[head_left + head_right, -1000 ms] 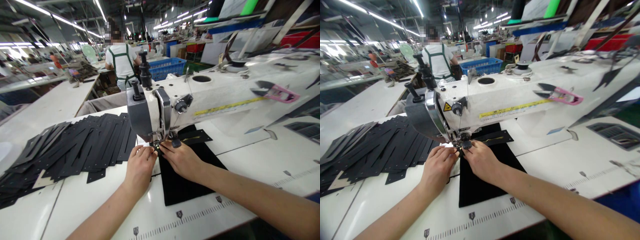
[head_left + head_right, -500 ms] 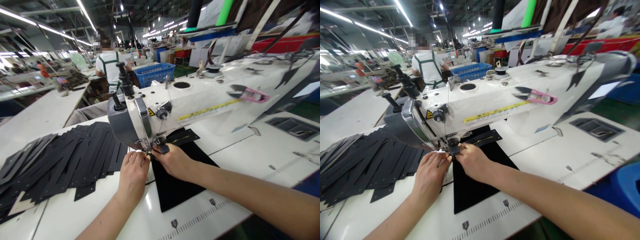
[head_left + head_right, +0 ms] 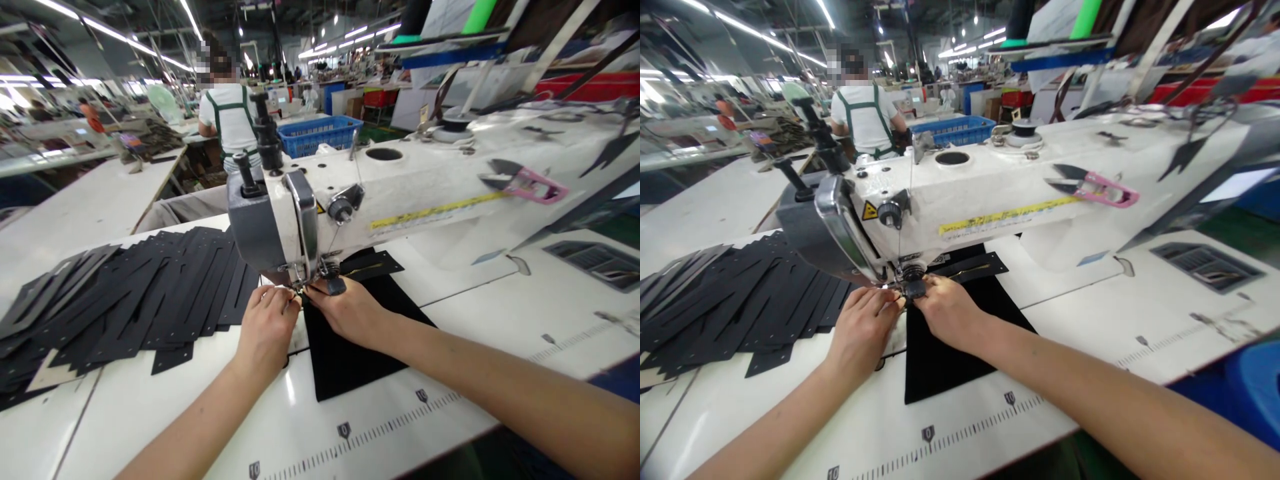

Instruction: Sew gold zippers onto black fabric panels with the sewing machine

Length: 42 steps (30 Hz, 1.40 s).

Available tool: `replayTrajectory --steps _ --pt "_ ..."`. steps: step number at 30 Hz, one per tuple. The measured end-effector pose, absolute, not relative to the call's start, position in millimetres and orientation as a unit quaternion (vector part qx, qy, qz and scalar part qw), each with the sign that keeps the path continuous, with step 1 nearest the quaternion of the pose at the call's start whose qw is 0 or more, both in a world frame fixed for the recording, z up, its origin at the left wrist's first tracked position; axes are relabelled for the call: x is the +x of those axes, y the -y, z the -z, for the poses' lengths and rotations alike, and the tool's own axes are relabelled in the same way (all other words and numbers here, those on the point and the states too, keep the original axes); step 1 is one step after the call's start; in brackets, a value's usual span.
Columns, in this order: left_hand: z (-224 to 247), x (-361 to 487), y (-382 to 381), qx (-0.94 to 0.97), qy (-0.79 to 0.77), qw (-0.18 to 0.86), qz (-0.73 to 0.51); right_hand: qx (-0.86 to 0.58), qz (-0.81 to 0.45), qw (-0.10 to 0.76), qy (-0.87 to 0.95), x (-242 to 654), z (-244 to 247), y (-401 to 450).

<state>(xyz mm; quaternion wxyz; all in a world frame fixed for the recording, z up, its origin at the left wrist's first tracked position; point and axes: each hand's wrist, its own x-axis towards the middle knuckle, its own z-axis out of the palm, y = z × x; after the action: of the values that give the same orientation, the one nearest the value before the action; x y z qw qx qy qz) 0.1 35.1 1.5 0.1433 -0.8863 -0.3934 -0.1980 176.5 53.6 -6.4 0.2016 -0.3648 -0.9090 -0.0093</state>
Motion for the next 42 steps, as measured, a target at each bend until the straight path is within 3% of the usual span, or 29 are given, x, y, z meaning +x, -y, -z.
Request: replayTrajectory --steps 22,29,35,42 --pt "4.2 -4.2 -41.8 -0.880 0.384 0.135 0.246 -0.369 0.022 0.243 0.897 172.8 4.1 -58.5" --pt "-15.2 -13.5 -31.1 -0.885 0.393 0.088 0.232 -0.504 0.076 0.163 0.845 200.0 -8.3 -11.0" --pt "-23.1 -21.1 8.5 -0.893 0.389 0.032 0.226 -0.393 0.102 0.158 0.900 210.2 -10.6 67.2" --pt "-20.5 -25.2 22.5 -0.880 0.414 0.010 0.231 -0.358 0.080 0.196 0.909 217.0 4.6 78.4"
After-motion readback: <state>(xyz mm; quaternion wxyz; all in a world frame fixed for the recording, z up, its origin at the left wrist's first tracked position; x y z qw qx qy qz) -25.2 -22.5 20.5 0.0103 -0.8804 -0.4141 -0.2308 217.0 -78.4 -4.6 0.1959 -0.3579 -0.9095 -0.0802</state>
